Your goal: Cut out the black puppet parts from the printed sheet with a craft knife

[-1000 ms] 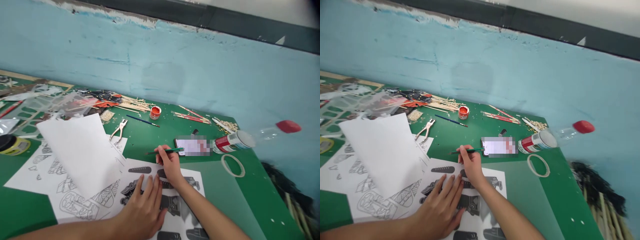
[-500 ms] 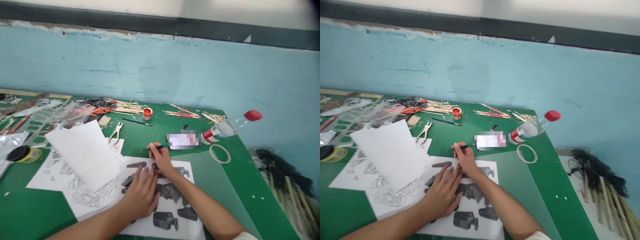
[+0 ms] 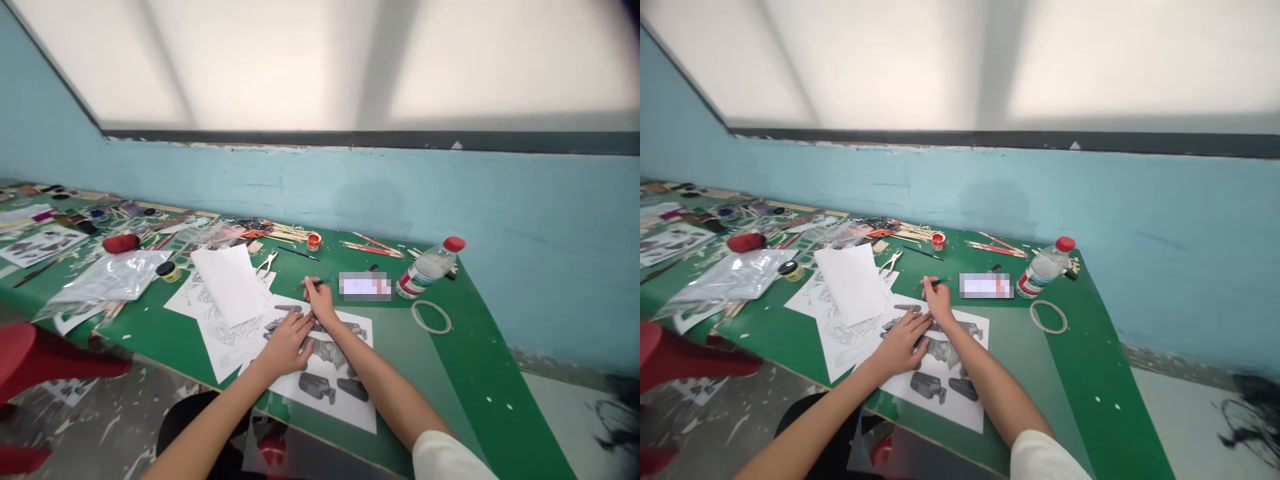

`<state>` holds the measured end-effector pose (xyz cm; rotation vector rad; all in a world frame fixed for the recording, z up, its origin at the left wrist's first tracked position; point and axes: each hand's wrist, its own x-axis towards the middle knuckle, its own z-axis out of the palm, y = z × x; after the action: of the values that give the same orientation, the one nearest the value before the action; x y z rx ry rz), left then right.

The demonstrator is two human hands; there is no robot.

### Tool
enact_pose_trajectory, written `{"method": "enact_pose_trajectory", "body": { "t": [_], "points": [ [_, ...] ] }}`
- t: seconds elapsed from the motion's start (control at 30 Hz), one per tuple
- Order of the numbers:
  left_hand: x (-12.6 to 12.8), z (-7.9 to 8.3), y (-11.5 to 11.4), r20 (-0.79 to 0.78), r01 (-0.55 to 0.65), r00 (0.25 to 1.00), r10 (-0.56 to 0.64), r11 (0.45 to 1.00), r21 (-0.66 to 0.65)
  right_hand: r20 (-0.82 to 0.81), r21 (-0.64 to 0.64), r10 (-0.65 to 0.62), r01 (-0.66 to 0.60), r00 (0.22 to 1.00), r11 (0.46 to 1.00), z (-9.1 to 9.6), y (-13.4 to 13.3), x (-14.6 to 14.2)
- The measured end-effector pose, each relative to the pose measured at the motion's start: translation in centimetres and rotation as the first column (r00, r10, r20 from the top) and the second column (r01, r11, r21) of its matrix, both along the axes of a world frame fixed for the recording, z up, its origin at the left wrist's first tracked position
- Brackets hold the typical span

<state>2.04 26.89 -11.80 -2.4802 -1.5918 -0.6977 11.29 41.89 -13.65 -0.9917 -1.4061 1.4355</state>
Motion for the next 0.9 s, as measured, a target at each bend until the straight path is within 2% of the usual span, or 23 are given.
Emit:
{"method": "enact_pose_trajectory", "body": {
  "t": [0.33,0.9],
  "points": [
    [-0.2,-1.1,0.2,0.14,-0.181,0.976,0.169,0.98,0.082,0.014,0.1,-0.017,0.015,1.0,0.995,0.4,0.1,-0.6],
    [-0.7,-1.4,0.2,0.111,-0.132,0.986,0.125,0.989,0.059,0.165,0.261,0.004,-0.048,0.986,0.964,0.8,-1.1,-0.4]
  ]
}}
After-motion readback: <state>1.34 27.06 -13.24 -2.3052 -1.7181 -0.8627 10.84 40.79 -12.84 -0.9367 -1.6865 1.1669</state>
